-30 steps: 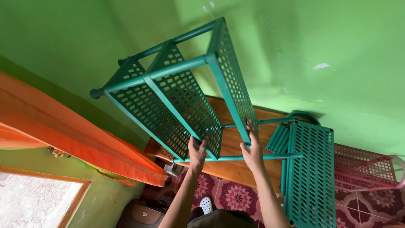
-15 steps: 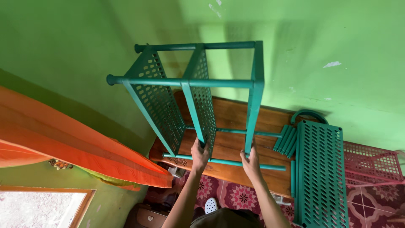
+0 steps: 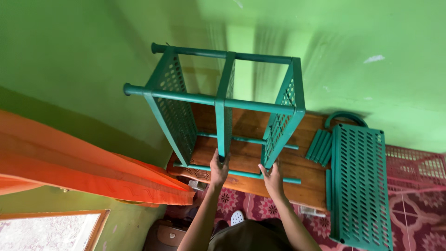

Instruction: The person assembles a green plastic shelving unit on a wooden table. They insert cylindrical legs into the corners of perforated panels, stack the panels, and connect them with horizontal bars to form a three-tier rack.

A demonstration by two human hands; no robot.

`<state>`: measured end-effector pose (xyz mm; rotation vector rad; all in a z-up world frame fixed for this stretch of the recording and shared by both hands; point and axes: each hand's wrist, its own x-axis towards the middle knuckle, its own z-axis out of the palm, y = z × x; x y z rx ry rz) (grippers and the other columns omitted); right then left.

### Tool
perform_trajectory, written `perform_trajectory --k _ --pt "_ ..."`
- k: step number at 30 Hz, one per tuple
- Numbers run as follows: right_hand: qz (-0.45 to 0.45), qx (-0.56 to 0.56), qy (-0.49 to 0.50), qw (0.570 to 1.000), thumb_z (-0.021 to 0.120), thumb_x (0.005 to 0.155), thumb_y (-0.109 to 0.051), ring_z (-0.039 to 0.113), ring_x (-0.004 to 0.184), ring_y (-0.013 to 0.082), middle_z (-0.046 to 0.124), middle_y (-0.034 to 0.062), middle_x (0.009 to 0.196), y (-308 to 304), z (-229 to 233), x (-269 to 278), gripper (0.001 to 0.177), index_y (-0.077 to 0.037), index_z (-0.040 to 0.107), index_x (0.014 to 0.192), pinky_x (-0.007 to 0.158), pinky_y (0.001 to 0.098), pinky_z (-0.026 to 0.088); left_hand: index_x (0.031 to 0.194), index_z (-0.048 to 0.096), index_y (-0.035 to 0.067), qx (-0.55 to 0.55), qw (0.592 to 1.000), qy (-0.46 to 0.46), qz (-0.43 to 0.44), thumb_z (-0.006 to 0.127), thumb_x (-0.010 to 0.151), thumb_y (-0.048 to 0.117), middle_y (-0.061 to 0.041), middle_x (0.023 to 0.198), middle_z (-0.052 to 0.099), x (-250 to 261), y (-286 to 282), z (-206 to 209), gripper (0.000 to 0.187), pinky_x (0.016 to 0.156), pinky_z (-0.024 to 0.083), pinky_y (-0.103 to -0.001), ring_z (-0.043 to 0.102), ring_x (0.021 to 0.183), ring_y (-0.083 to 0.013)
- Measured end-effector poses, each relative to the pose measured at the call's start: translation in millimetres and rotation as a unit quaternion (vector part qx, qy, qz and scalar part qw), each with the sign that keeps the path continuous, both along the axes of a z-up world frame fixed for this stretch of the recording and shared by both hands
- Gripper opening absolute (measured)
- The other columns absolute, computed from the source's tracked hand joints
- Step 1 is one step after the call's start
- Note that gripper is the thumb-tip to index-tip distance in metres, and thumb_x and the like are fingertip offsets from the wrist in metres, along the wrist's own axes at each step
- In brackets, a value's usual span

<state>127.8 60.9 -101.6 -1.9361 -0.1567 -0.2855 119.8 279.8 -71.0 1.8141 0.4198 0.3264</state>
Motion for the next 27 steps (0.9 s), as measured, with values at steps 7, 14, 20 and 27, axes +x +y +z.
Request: perform_trajectory --k 7,14,20,27 --pt "-0.011 -0.027 0.009 1.0 0.076 0.091 -0.019 0.061 0.097 0.0368 0.059 0.0206 0.117 -2 -19 -17 0.048 0.003 0.054 0.128 0.081 0.0439 0.051 0.133 0.062 0.003 -0.015 0.999 -0.045 0.02 0.066 0.1 0.016 -0.007 0.092 0.065 -18 -7 -49 0.036 0.072 0.048 -0.034 0.054 0.08 -0.016" --pt "0.023 -0.064 -0.018 0.997 0.081 0.089 -0.014 0.063 0.096 0.032 0.064 0.0177 0.111 -11 -30 -21 0.039 0.001 0.06 0.119 0.082 0.044 0.053 0.129 0.067 0.004 -0.015 0.999 0.007 0.028 0.068 0.102 0.018 -0.014 0.115 0.075 -27 -5 -63 0.031 0.092 0.052 -0.036 0.065 0.101 -0.0231" --pt "0.119 0.054 0.107 0.986 0.083 0.086 -0.018 0.068 0.095 0.0211 0.066 0.0129 0.11 -35 -35 -7 0.044 0.001 0.06 0.118 0.082 0.035 0.059 0.144 0.047 -0.002 0.127 0.974 -0.021 0.187 0.075 0.092 0.019 -0.027 0.126 0.061 -39 -34 -67 0.063 0.096 0.048 -0.042 0.059 0.111 -0.032" --pt "0.084 0.062 0.233 0.967 0.068 0.099 -0.029 0.068 0.07 0.0111 0.072 0.0044 0.076 -121 -42 -18 0.027 -0.001 0.07 0.101 0.066 0.0254 0.055 0.107 0.075 0.002 -0.057 0.966 0.246 0.06 0.071 0.099 0.034 -0.013 0.084 0.076 -85 -136 -97 0.034 0.064 0.055 -0.033 0.066 0.071 -0.0173"
